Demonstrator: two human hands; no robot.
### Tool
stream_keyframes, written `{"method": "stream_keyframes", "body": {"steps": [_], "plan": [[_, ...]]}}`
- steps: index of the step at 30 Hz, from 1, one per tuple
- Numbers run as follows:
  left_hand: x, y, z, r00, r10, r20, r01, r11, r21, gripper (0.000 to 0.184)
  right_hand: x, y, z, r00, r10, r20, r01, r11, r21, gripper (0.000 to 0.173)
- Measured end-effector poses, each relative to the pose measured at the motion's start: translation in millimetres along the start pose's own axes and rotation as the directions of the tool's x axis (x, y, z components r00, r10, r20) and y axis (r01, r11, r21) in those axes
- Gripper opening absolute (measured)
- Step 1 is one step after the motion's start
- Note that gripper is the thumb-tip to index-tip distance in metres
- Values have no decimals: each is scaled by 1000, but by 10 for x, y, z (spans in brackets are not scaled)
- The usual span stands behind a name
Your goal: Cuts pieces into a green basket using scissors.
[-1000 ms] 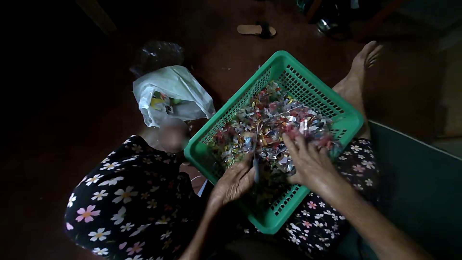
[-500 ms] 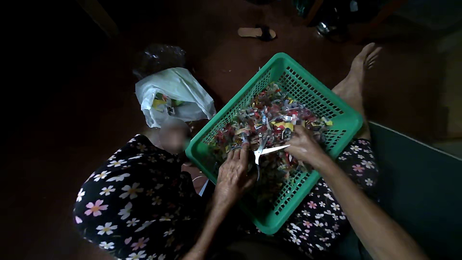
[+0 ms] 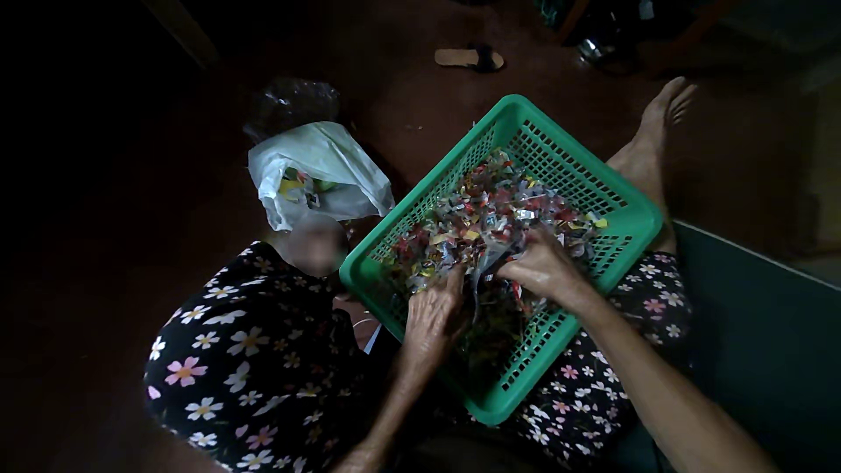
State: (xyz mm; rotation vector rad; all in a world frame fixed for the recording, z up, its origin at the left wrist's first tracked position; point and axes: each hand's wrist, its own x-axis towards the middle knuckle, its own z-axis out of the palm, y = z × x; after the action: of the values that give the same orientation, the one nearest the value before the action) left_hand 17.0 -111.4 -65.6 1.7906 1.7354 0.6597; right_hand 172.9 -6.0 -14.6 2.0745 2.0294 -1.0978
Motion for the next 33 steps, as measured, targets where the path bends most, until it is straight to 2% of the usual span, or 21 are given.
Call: {"method": "stream_keyframes", "body": {"steps": [2, 4, 6, 9, 13, 16, 20, 21, 23, 26, 27, 28, 30, 32, 33], "plan": [[15, -7, -15, 999, -5, 46, 6, 1000, -25, 62, -64, -63, 56, 1000, -6, 29, 8, 998, -64, 45], [38, -12, -6, 1000, -18, 23, 18, 1000, -9, 66, -68, -85, 113, 998, -3, 58, 11, 991, -136, 44], [58, -12, 7, 998, -49, -25, 51, 998, 45, 54, -53, -104, 113, 997, 14, 78, 1, 983, -182, 45], [38, -51, 27, 996, -24, -82, 28, 998, 54, 30, -15, -70, 65, 1000, -1, 25, 6, 983, -183, 42], [12, -39, 15, 997, 7, -74, -7, 1000, 3, 21, -14, -27, -53, 997, -56, -50, 43, 975, -219, 31], [22, -18, -8, 1000, -20, 23, 21, 998, -54, 23, 16, 47, -92, 995, -97, -14, 89, 955, -284, 36], [43, -64, -95, 944, -84, 319, 118, 989, -90, 34, 50, 177, -276, 950, -129, 284, 228, 908, -350, 61], [21, -102, -101, 930, -58, 364, 117, 983, -144, 44, 70, 245, -343, 946, -161, 281, 247, 920, -304, 68], [-29, -167, -74, 909, -4, 416, 128, 954, -271, 62, 127, 377, -485, 964, -223, 143, 254, 932, -258, 67], [-42, -195, -36, 907, 58, 417, 135, 898, -418, 66, 151, 510, -514, 938, -298, -177, 276, 951, -138, 43], [-32, -193, -35, 912, 76, 403, 122, 889, -442, 64, 126, 487, -479, 930, -303, -209, 300, 953, -46, 36], [-21, -194, -43, 910, 94, 404, 108, 886, -450, 63, 99, 435, -437, 941, -293, -171, 309, 948, 75, 33], [-7, -199, -44, 899, 125, 420, 88, 887, -453, 62, 79, 323, -326, 958, -282, 45, 251, 909, 333, 43], [-7, -188, -66, 888, 143, 436, 92, 876, -473, 65, 131, 279, -213, 933, -304, 191, 193, 872, 449, 51], [-17, -177, -86, 885, 150, 442, 100, 864, -493, 64, 167, 287, -179, 933, -311, 183, 199, 866, 458, 45]]}}
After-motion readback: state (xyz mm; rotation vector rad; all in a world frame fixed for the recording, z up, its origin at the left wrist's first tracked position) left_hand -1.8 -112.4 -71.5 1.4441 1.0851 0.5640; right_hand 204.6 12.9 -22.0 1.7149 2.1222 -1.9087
